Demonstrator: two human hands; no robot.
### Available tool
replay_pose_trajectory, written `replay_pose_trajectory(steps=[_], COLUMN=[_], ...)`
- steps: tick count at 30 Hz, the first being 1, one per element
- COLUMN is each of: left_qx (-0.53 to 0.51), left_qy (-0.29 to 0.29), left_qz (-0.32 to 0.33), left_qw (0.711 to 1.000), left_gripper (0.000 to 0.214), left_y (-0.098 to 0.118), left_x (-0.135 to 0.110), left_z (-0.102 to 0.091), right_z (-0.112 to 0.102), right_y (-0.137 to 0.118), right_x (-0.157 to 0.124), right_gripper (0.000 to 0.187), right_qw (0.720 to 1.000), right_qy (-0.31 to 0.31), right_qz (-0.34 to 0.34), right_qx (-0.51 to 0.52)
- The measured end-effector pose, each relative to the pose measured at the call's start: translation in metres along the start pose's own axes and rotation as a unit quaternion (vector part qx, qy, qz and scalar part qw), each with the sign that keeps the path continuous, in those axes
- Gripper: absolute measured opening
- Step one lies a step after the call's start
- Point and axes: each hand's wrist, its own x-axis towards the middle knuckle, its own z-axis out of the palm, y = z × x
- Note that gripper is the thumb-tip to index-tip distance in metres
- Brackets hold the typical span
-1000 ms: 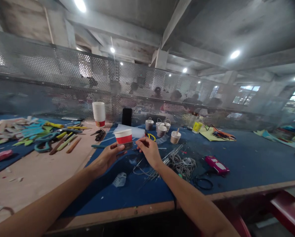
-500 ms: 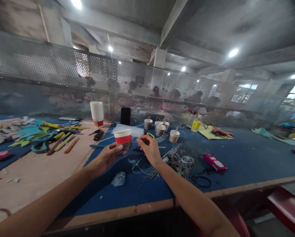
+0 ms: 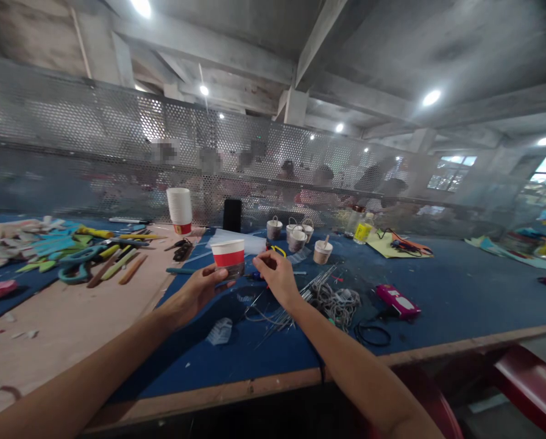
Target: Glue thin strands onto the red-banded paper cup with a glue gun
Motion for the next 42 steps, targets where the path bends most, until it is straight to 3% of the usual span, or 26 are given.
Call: replay_pose_trajectory(steps=[29,37,42], left_qx=[0.0,0.002,0.018], left_qy=[-0.057,-0.069,-0.071], left_qz=[-0.025,-0.028,-0.025], left_qw=[0.998,0.997,0.997], left_gripper=[0.039,0.04,0.045], left_y=[-0.002,-0.006,-0.006], left_x=[-0.002,0.0,0.001], left_z=[-0.005,-0.01,-0.011], right_z=[0.003,0.003,0.006], right_y=[0.007,0.003,0.007], right_x=[0.005,0.005,0.004], right_gripper=[0.025,0.033,0.041], right_qw=[0.997,0.991,0.978], right_qy=[-0.044,-0.055,-0.068], right_qz=[0.041,0.086,0.119], right_qx=[0.041,0.081,0.157])
